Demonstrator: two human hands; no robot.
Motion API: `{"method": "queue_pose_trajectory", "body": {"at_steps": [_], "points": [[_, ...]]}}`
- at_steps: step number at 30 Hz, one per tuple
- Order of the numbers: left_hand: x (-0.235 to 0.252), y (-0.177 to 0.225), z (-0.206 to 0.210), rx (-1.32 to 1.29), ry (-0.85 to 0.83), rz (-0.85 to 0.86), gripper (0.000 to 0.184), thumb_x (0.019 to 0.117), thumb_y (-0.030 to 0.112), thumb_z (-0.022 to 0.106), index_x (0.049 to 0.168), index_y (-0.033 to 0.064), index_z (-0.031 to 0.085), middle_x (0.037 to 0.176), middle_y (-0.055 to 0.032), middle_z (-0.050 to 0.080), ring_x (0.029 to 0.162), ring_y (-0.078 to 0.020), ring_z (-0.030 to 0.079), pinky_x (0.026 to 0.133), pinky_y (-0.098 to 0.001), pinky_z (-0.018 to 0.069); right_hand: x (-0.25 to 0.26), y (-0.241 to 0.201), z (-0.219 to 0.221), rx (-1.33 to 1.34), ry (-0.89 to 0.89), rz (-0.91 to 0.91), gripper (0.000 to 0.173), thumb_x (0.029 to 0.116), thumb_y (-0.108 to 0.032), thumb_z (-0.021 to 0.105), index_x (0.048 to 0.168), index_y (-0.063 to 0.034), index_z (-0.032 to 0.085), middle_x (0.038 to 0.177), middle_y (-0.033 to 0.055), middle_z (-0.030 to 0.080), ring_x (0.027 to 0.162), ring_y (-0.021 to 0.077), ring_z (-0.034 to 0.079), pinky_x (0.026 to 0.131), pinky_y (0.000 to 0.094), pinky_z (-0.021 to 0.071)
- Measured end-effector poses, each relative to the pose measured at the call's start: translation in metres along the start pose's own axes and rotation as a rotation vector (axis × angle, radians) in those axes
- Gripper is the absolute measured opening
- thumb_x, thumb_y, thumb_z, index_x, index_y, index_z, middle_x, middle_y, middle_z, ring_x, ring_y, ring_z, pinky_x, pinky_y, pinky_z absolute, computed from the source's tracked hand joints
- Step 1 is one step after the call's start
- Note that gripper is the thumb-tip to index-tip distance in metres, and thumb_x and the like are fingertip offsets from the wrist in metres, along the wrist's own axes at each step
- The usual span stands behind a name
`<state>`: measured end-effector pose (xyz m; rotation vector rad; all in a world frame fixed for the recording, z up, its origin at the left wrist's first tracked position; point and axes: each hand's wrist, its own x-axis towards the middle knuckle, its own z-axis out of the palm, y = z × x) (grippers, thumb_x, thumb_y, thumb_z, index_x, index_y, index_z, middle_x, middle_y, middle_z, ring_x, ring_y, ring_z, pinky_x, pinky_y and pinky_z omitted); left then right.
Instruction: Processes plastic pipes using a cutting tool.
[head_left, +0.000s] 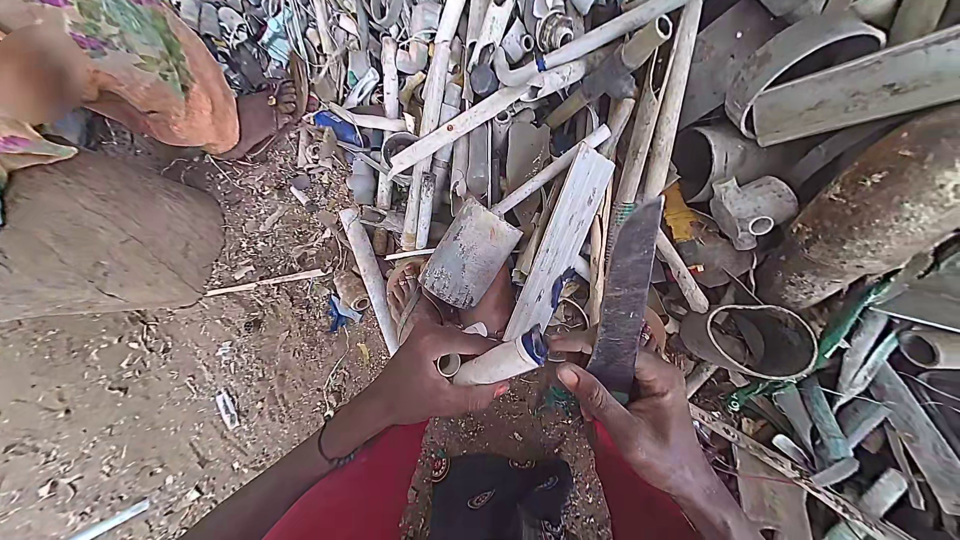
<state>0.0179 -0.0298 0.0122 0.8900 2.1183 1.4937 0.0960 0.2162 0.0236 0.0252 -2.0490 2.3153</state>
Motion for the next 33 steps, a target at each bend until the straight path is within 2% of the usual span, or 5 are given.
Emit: {"method": "queue_pose_trajectory", "body": {"at_steps": [6, 21, 25, 28, 33], "points": [[-0.004, -0.003, 0.000, 0.079, -0.070, 0.033, 0.028, 0.0856, 0.033, 0.079, 0.097, 0.0082, 0.077, 0.081, 0.0015, 0.073, 0.077, 0.0088, 0.064, 0.069, -0.0086, 0.0509, -0.003, 0.004, -0.003, -0.152, -0.037, -0.040, 0.024, 0.0980, -0.027, 0.069, 0.099, -0.0040, 0.064, 0.084, -0.0038, 0.066, 0.072, -0.0066, 0.057, 0.064, 0.0095, 0.0479], [-0.004, -0.002, -0.004, 0.096, -0.106, 0.066, 0.029, 0.0876, 0.035, 0.077, 0.099, 0.0087, 0.077, 0.081, 0.0001, 0.073, 0.075, 0.0073, 0.063, 0.067, -0.0096, 0.0496, -0.008, 0.012, -0.006, -0.148, -0.155, -0.086, 0.028, 0.0974, -0.028, 0.072, 0.101, -0.0006, 0.068, 0.080, 0.0005, 0.064, 0.073, -0.0032, 0.056, 0.067, 0.0122, 0.0482], [-0.006, -0.004, -0.004, 0.221, -0.123, 0.053, 0.032, 0.0879, 0.041, 0.076, 0.101, 0.0110, 0.078, 0.080, -0.0010, 0.074, 0.073, 0.0029, 0.065, 0.065, -0.0144, 0.0509, -0.012, 0.012, -0.006, -0.248, -0.141, -0.066, 0.029, 0.0990, -0.030, 0.069, 0.091, -0.0025, 0.064, 0.079, 0.0007, 0.063, 0.073, -0.0040, 0.057, 0.067, 0.0108, 0.0478], [-0.008, -0.006, -0.001, 0.370, -0.080, 0.032, 0.033, 0.0892, 0.045, 0.073, 0.101, 0.0149, 0.079, 0.080, -0.0015, 0.074, 0.074, -0.0036, 0.068, 0.066, -0.0224, 0.0543, -0.013, 0.012, -0.006, -0.474, -0.151, -0.076, 0.032, 0.1025, -0.033, 0.062, 0.101, -0.0017, 0.065, 0.082, 0.0040, 0.064, 0.074, -0.0002, 0.059, 0.068, 0.0119, 0.0488], [-0.002, -0.003, 0.000, 0.711, -0.031, 0.030, 0.029, 0.0885, 0.043, 0.066, 0.103, 0.0214, 0.079, 0.078, -0.0027, 0.073, 0.066, -0.0186, 0.069, 0.056, -0.0379, 0.0518, -0.013, 0.013, -0.003, -0.826, -0.076, -0.153, 0.025, 0.1027, -0.024, 0.049, 0.095, -0.0078, 0.067, 0.074, 0.0038, 0.063, 0.060, 0.0098, 0.058, 0.051, 0.0234, 0.0449]]}}
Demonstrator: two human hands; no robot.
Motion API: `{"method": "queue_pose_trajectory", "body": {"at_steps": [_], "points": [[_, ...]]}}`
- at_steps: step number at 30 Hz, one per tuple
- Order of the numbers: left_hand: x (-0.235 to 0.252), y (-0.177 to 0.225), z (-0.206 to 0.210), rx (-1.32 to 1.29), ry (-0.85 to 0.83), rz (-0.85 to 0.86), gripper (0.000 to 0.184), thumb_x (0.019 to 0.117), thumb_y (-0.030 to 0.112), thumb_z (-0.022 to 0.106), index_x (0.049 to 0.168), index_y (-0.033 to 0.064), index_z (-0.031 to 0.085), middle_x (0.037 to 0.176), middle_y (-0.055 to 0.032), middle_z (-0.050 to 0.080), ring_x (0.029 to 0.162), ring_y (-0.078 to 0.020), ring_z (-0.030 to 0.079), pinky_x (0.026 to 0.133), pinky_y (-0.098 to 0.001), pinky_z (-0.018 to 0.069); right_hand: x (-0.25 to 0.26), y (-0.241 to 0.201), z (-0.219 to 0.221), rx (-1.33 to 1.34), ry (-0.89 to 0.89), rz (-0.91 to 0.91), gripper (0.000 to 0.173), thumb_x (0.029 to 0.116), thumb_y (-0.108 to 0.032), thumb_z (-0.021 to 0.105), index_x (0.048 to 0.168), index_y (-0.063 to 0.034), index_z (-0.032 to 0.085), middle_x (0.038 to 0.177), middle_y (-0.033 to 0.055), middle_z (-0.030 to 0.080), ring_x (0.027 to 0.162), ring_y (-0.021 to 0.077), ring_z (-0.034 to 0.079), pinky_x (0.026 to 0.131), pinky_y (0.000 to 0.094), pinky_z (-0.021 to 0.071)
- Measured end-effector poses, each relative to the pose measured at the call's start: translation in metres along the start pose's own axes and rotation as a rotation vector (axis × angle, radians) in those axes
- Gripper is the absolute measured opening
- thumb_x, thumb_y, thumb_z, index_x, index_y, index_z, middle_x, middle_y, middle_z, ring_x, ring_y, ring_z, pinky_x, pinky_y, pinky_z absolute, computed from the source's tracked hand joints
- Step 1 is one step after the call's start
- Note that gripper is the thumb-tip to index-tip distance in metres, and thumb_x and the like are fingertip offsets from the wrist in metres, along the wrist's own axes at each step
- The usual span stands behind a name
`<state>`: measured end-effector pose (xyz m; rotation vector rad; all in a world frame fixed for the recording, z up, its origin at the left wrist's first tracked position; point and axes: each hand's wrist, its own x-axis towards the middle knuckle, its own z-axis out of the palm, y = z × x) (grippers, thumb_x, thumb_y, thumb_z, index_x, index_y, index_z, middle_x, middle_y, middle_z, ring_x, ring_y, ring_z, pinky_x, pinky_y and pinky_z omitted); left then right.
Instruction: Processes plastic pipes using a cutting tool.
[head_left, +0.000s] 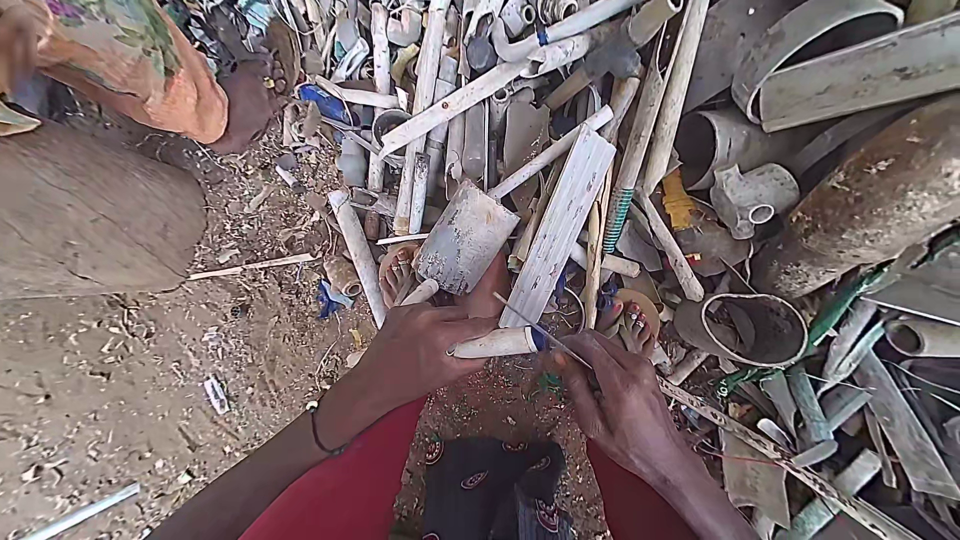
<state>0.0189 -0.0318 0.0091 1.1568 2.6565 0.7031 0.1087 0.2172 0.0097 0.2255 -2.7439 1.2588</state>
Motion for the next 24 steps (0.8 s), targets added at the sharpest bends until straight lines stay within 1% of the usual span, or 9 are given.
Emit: {"method": "queue_pose_trajectory", "body": {"at_steps": [2, 5, 8, 10, 13, 15, 17, 21, 24], "points": [[0.001, 0.000, 0.000, 0.000, -0.036, -0.002, 0.031, 0.0896, 0.044, 0.064, 0.106, 0.0233, 0.079, 0.074, -0.0024, 0.069, 0.062, -0.0187, 0.066, 0.052, -0.0379, 0.0493, 0.000, -0.003, 0.002, 0.093, 0.030, 0.115, 0.027, 0.1007, -0.026, 0.051, 0.087, -0.0078, 0.066, 0.065, 0.0001, 0.058, 0.054, 0.0043, 0.053, 0.049, 0.0189, 0.0424], [0.002, -0.001, -0.002, 0.022, -0.044, 0.061, 0.030, 0.0900, 0.041, 0.063, 0.111, 0.0239, 0.078, 0.070, -0.0029, 0.066, 0.059, -0.0202, 0.063, 0.051, -0.0380, 0.0466, 0.000, -0.012, -0.001, 0.726, -0.041, 0.564, 0.021, 0.1016, -0.022, 0.055, 0.085, -0.0107, 0.060, 0.061, -0.0082, 0.057, 0.045, -0.0015, 0.050, 0.042, 0.0162, 0.0437], [0.009, 0.004, -0.010, 0.150, -0.036, 0.156, 0.028, 0.0907, 0.032, 0.064, 0.111, 0.0198, 0.078, 0.071, -0.0043, 0.066, 0.060, -0.0222, 0.062, 0.054, -0.0371, 0.0458, 0.007, -0.019, -0.014, 1.241, -0.023, 0.949, 0.024, 0.1031, -0.012, 0.045, 0.085, -0.0087, 0.059, 0.062, -0.0021, 0.061, 0.040, 0.0023, 0.051, 0.039, 0.0181, 0.0477], [0.009, 0.006, -0.016, 0.313, -0.163, 0.148, 0.017, 0.0880, 0.021, 0.069, 0.102, 0.0136, 0.076, 0.072, -0.0075, 0.065, 0.061, -0.0270, 0.064, 0.055, -0.0416, 0.0503, 0.006, -0.015, -0.025, 1.477, 0.078, 0.977, 0.029, 0.1031, -0.014, 0.039, 0.083, -0.0109, 0.060, 0.060, -0.0031, 0.059, 0.040, 0.0006, 0.050, 0.038, 0.0157, 0.0450], [-0.017, -0.010, -0.006, 0.303, -0.410, -0.032, 0.015, 0.0835, 0.017, 0.079, 0.096, 0.0100, 0.075, 0.077, -0.0126, 0.069, 0.067, -0.0355, 0.069, 0.057, -0.0545, 0.0535, 0.000, 0.001, -0.066, 1.691, 0.292, 0.596, 0.022, 0.0995, -0.025, 0.058, 0.087, -0.0146, 0.072, 0.065, -0.0077, 0.062, 0.048, -0.0014, 0.056, 0.043, 0.0131, 0.0456], [-0.040, -0.024, -0.002, 0.043, -0.326, -0.154, 0.028, 0.0870, 0.043, 0.074, 0.101, 0.0185, 0.078, 0.083, -0.0040, 0.074, 0.071, -0.0238, 0.071, 0.061, -0.0492, 0.0565, -0.006, 0.007, -0.091, 1.483, 0.470, 0.477, 0.024, 0.0986, -0.031, 0.063, 0.083, -0.0159, 0.073, 0.063, -0.0065, 0.063, 0.047, 0.0009, 0.058, 0.042, 0.0153, 0.0482], [-0.050, -0.024, -0.006, -0.223, -0.145, -0.333, 0.044, 0.0854, 0.060, 0.070, 0.097, 0.0192, 0.078, 0.081, 0.0040, 0.073, 0.071, -0.0039, 0.065, 0.065, -0.0293, 0.0551, -0.014, 0.010, -0.096, 1.059, 0.612, 0.558, 0.027, 0.1034, -0.028, 0.058, 0.079, -0.0204, 0.067, 0.058, -0.0065, 0.063, 0.041, 0.0013, 0.055, 0.037, 0.0162, 0.0461], [-0.044, -0.027, -0.011, -0.580, -0.065, -0.282, 0.041, 0.0860, 0.054, 0.076, 0.091, 0.0125, 0.076, 0.083, 0.0070, 0.070, 0.077, 0.0068, 0.061, 0.069, -0.0134, 0.0503, -0.026, 0.020, -0.068, 0.272, 0.432, 0.598, 0.021, 0.0991, -0.032, 0.066, 0.086, -0.0154, 0.067, 0.069, -0.0121, 0.064, 0.052, -0.0033, 0.056, 0.047, 0.0174, 0.0498], [-0.035, -0.021, -0.007, -0.617, -0.092, -0.180, 0.032, 0.0851, 0.044, 0.079, 0.091, 0.0130, 0.077, 0.092, 0.0042, 0.071, 0.087, 0.0041, 0.062, 0.076, -0.0139, 0.0514, -0.026, 0.019, -0.045, -0.037, 0.282, 0.414, 0.027, 0.0930, -0.024, 0.067, 0.102, -0.0001, 0.077, 0.106, 0.0135, 0.069, 0.081, 0.0011, 0.061, 0.070, 0.0148, 0.0499]]}}
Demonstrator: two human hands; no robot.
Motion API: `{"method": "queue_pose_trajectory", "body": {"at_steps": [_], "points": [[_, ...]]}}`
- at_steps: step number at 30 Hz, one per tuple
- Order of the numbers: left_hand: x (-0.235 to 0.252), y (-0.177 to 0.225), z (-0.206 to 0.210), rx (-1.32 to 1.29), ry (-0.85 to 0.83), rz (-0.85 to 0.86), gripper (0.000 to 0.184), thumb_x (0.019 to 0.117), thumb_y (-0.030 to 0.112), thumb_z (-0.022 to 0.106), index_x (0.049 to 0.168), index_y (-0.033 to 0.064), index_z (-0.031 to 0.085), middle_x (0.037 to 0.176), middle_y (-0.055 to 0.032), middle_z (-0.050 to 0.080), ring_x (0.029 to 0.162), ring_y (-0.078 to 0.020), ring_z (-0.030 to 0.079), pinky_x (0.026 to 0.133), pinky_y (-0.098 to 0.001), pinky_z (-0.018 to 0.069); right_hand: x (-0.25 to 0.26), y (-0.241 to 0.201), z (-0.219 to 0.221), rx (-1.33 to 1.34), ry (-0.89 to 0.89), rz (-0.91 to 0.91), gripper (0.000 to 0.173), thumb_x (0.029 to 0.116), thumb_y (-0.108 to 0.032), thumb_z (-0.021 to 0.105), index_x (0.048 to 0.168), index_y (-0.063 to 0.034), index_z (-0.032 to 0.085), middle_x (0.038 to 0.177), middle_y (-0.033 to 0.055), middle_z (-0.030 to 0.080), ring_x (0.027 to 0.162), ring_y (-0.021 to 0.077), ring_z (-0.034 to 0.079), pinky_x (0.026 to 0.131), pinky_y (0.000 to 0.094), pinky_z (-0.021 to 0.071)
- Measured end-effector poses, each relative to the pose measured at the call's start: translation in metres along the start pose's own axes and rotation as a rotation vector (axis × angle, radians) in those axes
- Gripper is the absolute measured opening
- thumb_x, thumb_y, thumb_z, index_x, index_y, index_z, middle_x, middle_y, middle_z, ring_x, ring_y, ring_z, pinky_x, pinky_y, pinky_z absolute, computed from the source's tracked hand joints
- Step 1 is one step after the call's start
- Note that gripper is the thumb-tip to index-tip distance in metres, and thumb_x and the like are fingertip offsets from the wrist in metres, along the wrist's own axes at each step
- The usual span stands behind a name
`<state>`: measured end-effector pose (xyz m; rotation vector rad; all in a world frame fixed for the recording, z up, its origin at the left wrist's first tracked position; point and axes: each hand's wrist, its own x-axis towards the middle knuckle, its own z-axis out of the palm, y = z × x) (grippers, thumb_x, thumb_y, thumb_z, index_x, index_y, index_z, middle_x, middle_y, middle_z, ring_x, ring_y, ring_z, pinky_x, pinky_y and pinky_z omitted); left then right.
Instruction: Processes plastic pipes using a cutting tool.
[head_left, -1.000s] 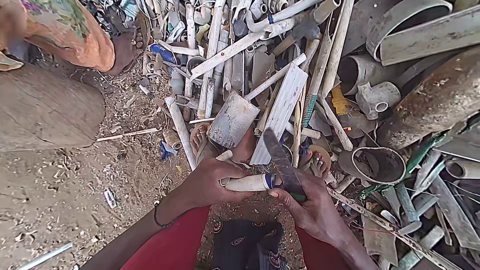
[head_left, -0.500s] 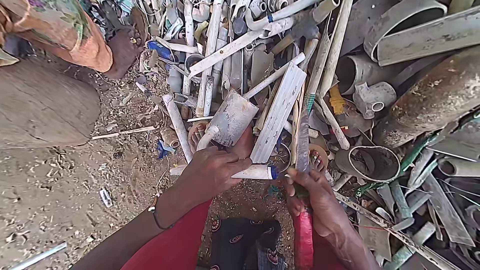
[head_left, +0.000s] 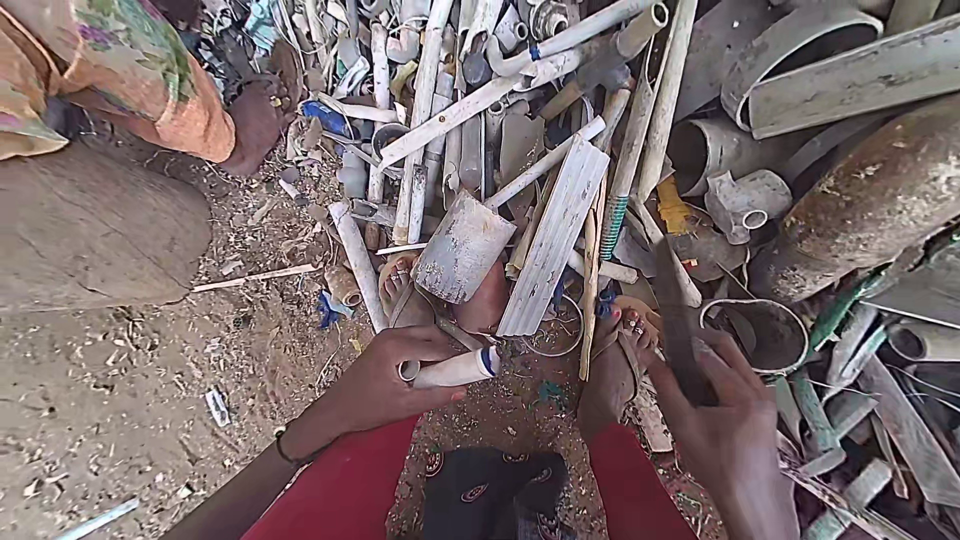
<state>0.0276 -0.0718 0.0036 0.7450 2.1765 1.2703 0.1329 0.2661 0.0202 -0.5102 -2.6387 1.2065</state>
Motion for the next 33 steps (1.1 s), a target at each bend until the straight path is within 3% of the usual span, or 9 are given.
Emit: {"method": "queue_pose_trajectory", "body": {"at_steps": [3, 6, 11, 14, 17, 22, 25, 30, 33], "points": [[0.009, 0.008, 0.008, 0.278, 0.105, 0.081, 0.034, 0.0857, 0.047, 0.077, 0.098, 0.0158, 0.079, 0.088, 0.0014, 0.071, 0.084, -0.0022, 0.064, 0.076, -0.0193, 0.0526, -0.005, -0.005, 0.014, 0.148, 0.014, -0.020, 0.017, 0.0894, -0.022, 0.072, 0.090, -0.0052, 0.076, 0.087, -0.0004, 0.069, 0.069, -0.0082, 0.059, 0.061, 0.0073, 0.0493], [0.020, 0.018, 0.007, 0.712, 0.192, 0.210, 0.029, 0.0919, 0.041, 0.066, 0.099, 0.0144, 0.076, 0.084, -0.0076, 0.067, 0.075, -0.0221, 0.066, 0.062, -0.0353, 0.0528, -0.003, -0.014, 0.015, 0.456, -0.076, 0.096, 0.014, 0.0851, -0.026, 0.080, 0.082, -0.0170, 0.070, 0.071, -0.0150, 0.066, 0.055, -0.0085, 0.057, 0.050, 0.0097, 0.0485], [0.035, 0.037, 0.012, 0.998, 0.134, 0.349, 0.017, 0.0948, 0.022, 0.058, 0.097, 0.0110, 0.072, 0.087, -0.0105, 0.067, 0.071, -0.0299, 0.065, 0.051, -0.0387, 0.0500, 0.007, -0.019, 0.031, 0.769, -0.353, 0.129, 0.028, 0.0815, -0.014, 0.082, 0.108, -0.0086, 0.074, 0.094, -0.0064, 0.074, 0.059, -0.0036, 0.060, 0.049, 0.0142, 0.0512], [0.040, 0.041, 0.017, 1.018, 0.133, 0.383, 0.014, 0.0964, 0.018, 0.057, 0.095, 0.0103, 0.069, 0.088, -0.0109, 0.068, 0.070, -0.0296, 0.064, 0.050, -0.0375, 0.0473, 0.009, -0.020, 0.048, 0.674, -0.444, 0.020, 0.040, 0.0793, -0.019, 0.085, 0.115, -0.0053, 0.074, 0.113, 0.0004, 0.073, 0.079, -0.0038, 0.063, 0.067, 0.0136, 0.0542], [0.039, 0.042, 0.016, 1.030, 0.120, 0.394, 0.013, 0.0953, 0.016, 0.057, 0.094, 0.0092, 0.067, 0.087, -0.0116, 0.067, 0.068, -0.0298, 0.063, 0.048, -0.0373, 0.0458, 0.008, -0.021, 0.056, 0.639, -0.477, -0.022, 0.038, 0.0800, -0.020, 0.085, 0.113, -0.0045, 0.075, 0.112, 0.0015, 0.072, 0.092, -0.0035, 0.065, 0.079, 0.0129, 0.0548], [0.039, 0.042, 0.016, 0.996, 0.075, 0.396, 0.013, 0.0946, 0.019, 0.058, 0.093, 0.0094, 0.068, 0.088, -0.0104, 0.067, 0.069, -0.0292, 0.062, 0.049, -0.0369, 0.0449, 0.004, -0.017, 0.059, 0.736, -0.494, 0.086, 0.032, 0.0841, -0.017, 0.083, 0.112, -0.0042, 0.074, 0.100, -0.0011, 0.072, 0.067, -0.0031, 0.062, 0.057, 0.0135, 0.0546], [0.039, 0.042, 0.016, 0.917, 0.039, 0.359, 0.023, 0.0927, 0.033, 0.061, 0.092, 0.0112, 0.069, 0.087, -0.0085, 0.066, 0.071, -0.0278, 0.062, 0.049, -0.0362, 0.0461, 0.003, -0.015, 0.058, 0.763, -0.496, 0.123, 0.031, 0.0852, -0.016, 0.082, 0.112, -0.0034, 0.073, 0.101, -0.0004, 0.072, 0.064, -0.0023, 0.063, 0.054, 0.0143, 0.0552], [0.035, 0.038, 0.022, 0.629, -0.083, 0.202, 0.051, 0.0950, 0.061, 0.054, 0.091, 0.0126, 0.070, 0.066, -0.0043, 0.062, 0.062, -0.0210, 0.064, 0.054, -0.0376, 0.0510, 0.003, -0.012, 0.058, 0.798, -0.541, 0.075, 0.028, 0.0865, -0.014, 0.081, 0.112, -0.0041, 0.073, 0.100, -0.0027, 0.072, 0.068, -0.0038, 0.063, 0.058, 0.0132, 0.0552], [0.034, 0.034, 0.024, 0.471, -0.164, 0.056, 0.052, 0.0902, 0.064, 0.058, 0.102, 0.0155, 0.075, 0.073, -0.0046, 0.069, 0.067, -0.0194, 0.067, 0.059, -0.0414, 0.0534, 0.001, -0.011, 0.058, 0.738, -0.571, 0.095, 0.031, 0.0891, -0.021, 0.079, 0.113, -0.0038, 0.072, 0.096, -0.0043, 0.071, 0.067, -0.0038, 0.062, 0.058, 0.0139, 0.0545]]}}
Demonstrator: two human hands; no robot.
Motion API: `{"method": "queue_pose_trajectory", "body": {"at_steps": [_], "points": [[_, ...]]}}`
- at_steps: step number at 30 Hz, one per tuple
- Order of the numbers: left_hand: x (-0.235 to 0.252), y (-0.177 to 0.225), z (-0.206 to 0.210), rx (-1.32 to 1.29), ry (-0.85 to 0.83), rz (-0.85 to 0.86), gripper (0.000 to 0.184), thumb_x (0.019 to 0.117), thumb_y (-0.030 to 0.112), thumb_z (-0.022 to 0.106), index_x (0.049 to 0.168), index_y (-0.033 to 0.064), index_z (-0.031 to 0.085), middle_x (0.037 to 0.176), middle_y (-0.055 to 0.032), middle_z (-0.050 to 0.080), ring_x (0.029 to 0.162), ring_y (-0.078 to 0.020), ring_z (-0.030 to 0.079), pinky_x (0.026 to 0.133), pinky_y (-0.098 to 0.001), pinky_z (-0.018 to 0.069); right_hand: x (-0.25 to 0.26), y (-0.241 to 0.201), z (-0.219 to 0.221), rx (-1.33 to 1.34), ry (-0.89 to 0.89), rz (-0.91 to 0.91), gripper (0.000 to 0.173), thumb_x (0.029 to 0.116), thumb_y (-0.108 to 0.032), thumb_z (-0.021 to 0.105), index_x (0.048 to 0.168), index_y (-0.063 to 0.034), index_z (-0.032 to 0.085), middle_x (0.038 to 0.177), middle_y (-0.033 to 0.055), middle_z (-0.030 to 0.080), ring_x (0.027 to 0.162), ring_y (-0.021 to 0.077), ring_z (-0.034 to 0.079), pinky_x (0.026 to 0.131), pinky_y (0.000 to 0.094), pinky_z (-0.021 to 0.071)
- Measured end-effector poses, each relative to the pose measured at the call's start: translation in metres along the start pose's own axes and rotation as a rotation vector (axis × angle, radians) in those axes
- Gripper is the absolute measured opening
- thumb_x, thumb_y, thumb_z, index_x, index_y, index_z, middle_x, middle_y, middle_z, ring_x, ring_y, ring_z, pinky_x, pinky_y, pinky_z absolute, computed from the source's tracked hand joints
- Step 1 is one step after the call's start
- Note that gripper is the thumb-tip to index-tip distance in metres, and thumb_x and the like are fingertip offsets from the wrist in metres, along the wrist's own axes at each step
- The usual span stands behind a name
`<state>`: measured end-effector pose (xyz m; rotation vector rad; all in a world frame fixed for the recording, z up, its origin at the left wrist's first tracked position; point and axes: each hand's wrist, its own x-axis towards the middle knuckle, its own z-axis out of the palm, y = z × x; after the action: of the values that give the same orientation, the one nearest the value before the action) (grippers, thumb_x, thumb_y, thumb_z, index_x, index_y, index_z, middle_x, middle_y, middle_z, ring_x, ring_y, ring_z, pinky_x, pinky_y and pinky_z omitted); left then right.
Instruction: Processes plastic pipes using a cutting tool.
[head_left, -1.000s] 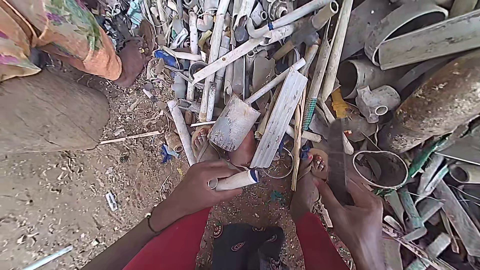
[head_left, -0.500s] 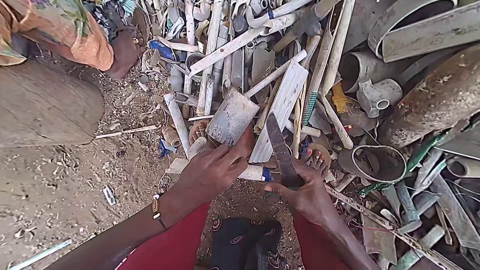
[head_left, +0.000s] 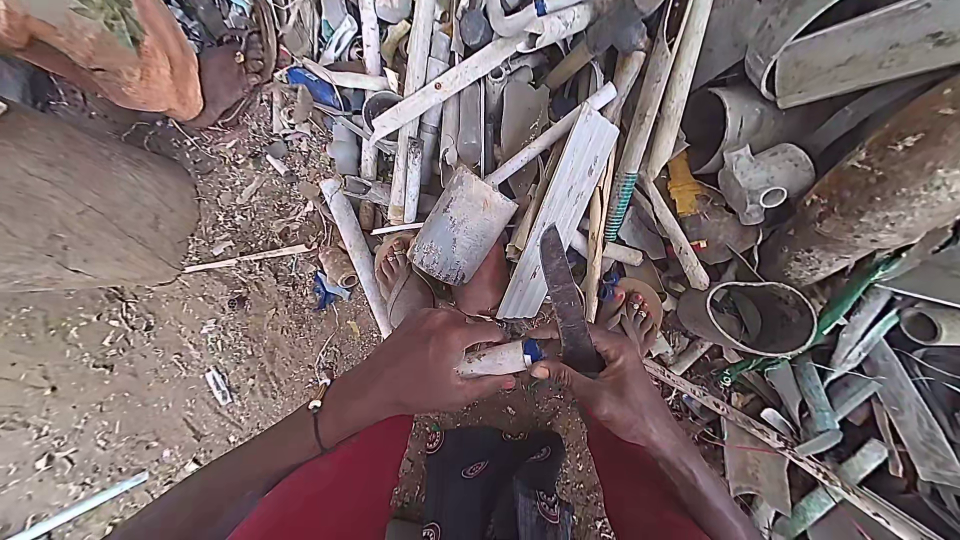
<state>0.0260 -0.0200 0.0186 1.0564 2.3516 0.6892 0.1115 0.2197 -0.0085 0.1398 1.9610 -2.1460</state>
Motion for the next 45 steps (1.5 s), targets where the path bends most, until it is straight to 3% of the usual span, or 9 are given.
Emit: {"method": "queue_pose_trajectory", "body": {"at_steps": [3, 6, 9, 11, 13, 18, 24, 30, 45], "points": [[0.001, -0.003, 0.001, 0.033, 0.090, -0.091, 0.048, 0.0914, 0.058, 0.060, 0.105, 0.0151, 0.074, 0.079, -0.0062, 0.071, 0.069, -0.0221, 0.069, 0.061, -0.0445, 0.0551, -0.001, -0.004, -0.001, -0.093, 0.053, 0.062, 0.038, 0.1014, -0.033, 0.062, 0.123, -0.0022, 0.061, 0.082, -0.0061, 0.065, 0.055, -0.0011, 0.057, 0.049, 0.0180, 0.0521], [0.005, -0.008, -0.008, 0.091, 0.262, -0.222, 0.045, 0.0905, 0.053, 0.063, 0.107, 0.0124, 0.073, 0.083, -0.0072, 0.072, 0.074, -0.0240, 0.070, 0.065, -0.0474, 0.0567, -0.003, -0.011, -0.005, -0.083, 0.028, 0.042, 0.041, 0.1107, -0.042, 0.038, 0.116, -0.0064, 0.058, 0.074, -0.0086, 0.060, 0.054, -0.0006, 0.054, 0.045, 0.0171, 0.0468], [0.016, -0.005, -0.031, 0.045, 0.378, -0.293, 0.047, 0.0869, 0.051, 0.067, 0.112, 0.0117, 0.067, 0.078, -0.0003, 0.068, 0.069, -0.0108, 0.066, 0.063, -0.0336, 0.0545, -0.003, -0.022, -0.004, -0.074, -0.077, 0.043, 0.050, 0.1108, -0.049, 0.031, 0.121, -0.0066, 0.057, 0.073, -0.0079, 0.058, 0.052, 0.0009, 0.054, 0.044, 0.0189, 0.0492], [0.022, 0.002, -0.042, -0.057, 0.438, -0.303, 0.054, 0.0864, 0.048, 0.068, 0.126, 0.0117, 0.062, 0.078, 0.0045, 0.068, 0.068, -0.0025, 0.063, 0.063, -0.0255, 0.0529, -0.003, -0.035, 0.001, -0.030, -0.155, 0.080, 0.048, 0.1107, -0.048, 0.031, 0.126, -0.0075, 0.051, 0.069, -0.0075, 0.055, 0.047, 0.0021, 0.053, 0.039, 0.0205, 0.0492], [0.027, 0.011, -0.047, -0.187, 0.466, -0.308, 0.060, 0.0867, 0.044, 0.070, 0.138, 0.0149, 0.056, 0.084, 0.0078, 0.073, 0.072, 0.0022, 0.067, 0.067, -0.0215, 0.0563, -0.004, -0.050, 0.004, 0.049, -0.235, 0.148, 0.042, 0.1105, -0.048, 0.033, 0.121, -0.0117, 0.050, 0.066, -0.0085, 0.054, 0.044, 0.0019, 0.052, 0.037, 0.0206, 0.0488], [0.028, 0.019, -0.029, -0.273, 0.587, -0.188, 0.062, 0.0887, 0.033, 0.072, 0.143, 0.0118, 0.053, 0.083, 0.0055, 0.071, 0.068, 0.0058, 0.061, 0.065, -0.0151, 0.0513, -0.005, -0.067, 0.012, 0.142, -0.376, 0.266, 0.033, 0.1115, -0.042, 0.033, 0.111, -0.0149, 0.052, 0.064, -0.0100, 0.053, 0.045, 0.0000, 0.050, 0.038, 0.0179, 0.0438], [0.026, 0.017, -0.022, -0.249, 0.708, -0.141, 0.050, 0.0880, 0.026, 0.073, 0.127, -0.0023, 0.063, 0.088, -0.0005, 0.073, 0.080, 0.0060, 0.065, 0.075, -0.0138, 0.0544, -0.005, -0.066, 0.016, 0.120, -0.341, 0.296, 0.034, 0.1107, -0.044, 0.035, 0.109, -0.0157, 0.053, 0.063, -0.0103, 0.051, 0.043, -0.0005, 0.049, 0.037, 0.0173, 0.0439], [0.026, 0.016, -0.021, -0.285, 0.728, -0.196, 0.044, 0.0882, 0.028, 0.073, 0.122, 0.0021, 0.062, 0.091, 0.0029, 0.073, 0.083, 0.0040, 0.068, 0.076, -0.0163, 0.0575, -0.004, -0.065, 0.017, 0.109, -0.319, 0.291, 0.035, 0.1106, -0.045, 0.035, 0.114, -0.0151, 0.052, 0.064, -0.0104, 0.050, 0.043, -0.0007, 0.047, 0.037, 0.0170, 0.0422], [0.030, 0.029, -0.021, -0.299, 0.601, -0.242, 0.041, 0.0851, 0.029, 0.073, 0.118, 0.0067, 0.064, 0.082, 0.0052, 0.070, 0.075, 0.0068, 0.065, 0.068, -0.0137, 0.0542, -0.012, -0.048, 0.026, 0.136, -0.140, 0.123, 0.036, 0.1094, -0.046, 0.041, 0.104, -0.0141, 0.057, 0.061, -0.0110, 0.053, 0.044, -0.0033, 0.049, 0.037, 0.0146, 0.0417]]}}
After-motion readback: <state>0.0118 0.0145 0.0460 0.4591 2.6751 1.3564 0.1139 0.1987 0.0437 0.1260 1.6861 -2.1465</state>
